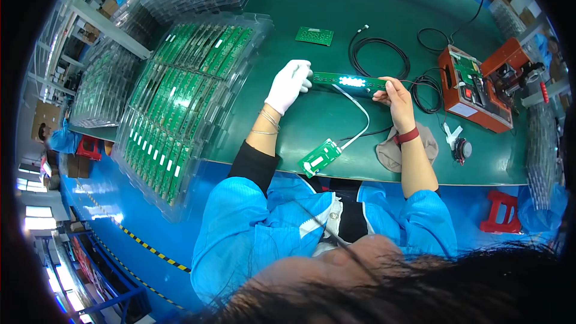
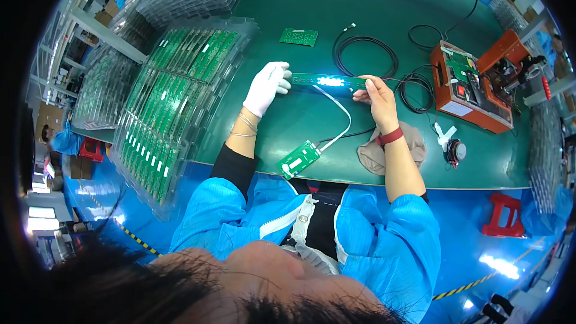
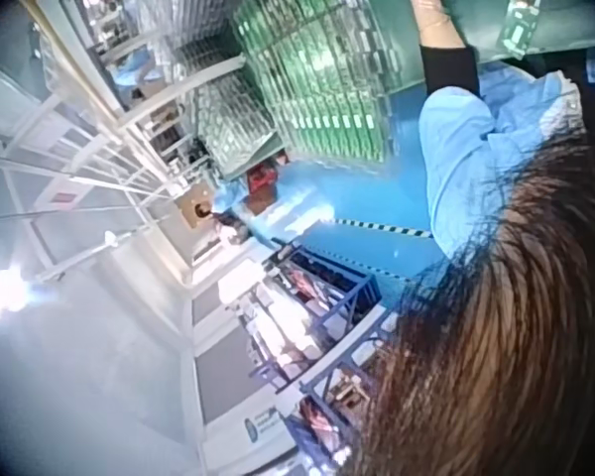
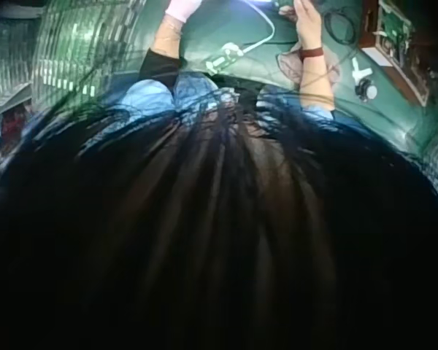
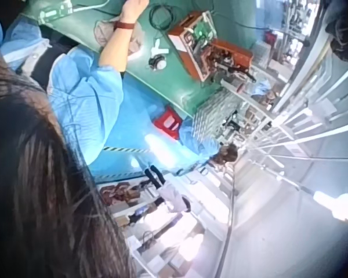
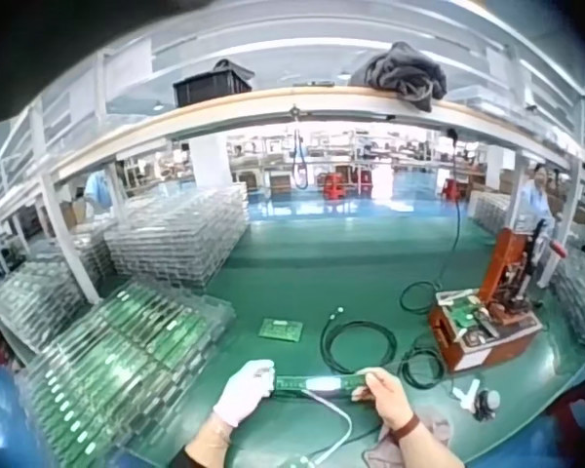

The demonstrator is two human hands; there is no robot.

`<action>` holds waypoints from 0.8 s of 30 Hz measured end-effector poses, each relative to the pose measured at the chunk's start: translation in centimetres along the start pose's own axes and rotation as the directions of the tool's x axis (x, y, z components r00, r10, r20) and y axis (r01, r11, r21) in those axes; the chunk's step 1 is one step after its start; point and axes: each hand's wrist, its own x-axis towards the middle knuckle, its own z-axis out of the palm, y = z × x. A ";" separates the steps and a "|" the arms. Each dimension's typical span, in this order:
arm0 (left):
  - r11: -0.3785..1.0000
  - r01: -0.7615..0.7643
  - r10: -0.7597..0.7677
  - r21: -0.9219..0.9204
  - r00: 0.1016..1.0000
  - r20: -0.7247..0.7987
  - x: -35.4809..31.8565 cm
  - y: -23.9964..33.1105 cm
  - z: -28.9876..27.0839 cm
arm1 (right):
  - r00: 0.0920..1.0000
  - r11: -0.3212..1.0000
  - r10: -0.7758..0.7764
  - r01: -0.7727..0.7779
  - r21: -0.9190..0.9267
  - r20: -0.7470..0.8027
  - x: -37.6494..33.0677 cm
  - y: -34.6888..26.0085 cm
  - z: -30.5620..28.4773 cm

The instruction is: Testing LED circuit boards by connecting them to a testing jig to verify functionality.

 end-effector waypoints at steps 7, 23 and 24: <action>0.950 0.199 -0.179 -0.242 0.979 0.100 0.0 -0.6 0.8 | 1.000 1.000 -0.008 0.008 -0.019 0.000 -0.1 0.2 0.0; 0.982 -0.190 0.190 0.011 0.981 0.034 -0.6 0.6 1.5 | 0.987 0.951 -0.085 0.121 -0.283 0.137 -0.7 0.1 -0.1; 0.979 -0.202 0.201 0.029 0.979 0.035 -0.5 0.5 1.3 | 0.985 0.942 -0.086 0.129 -0.309 0.149 -0.7 0.0 0.0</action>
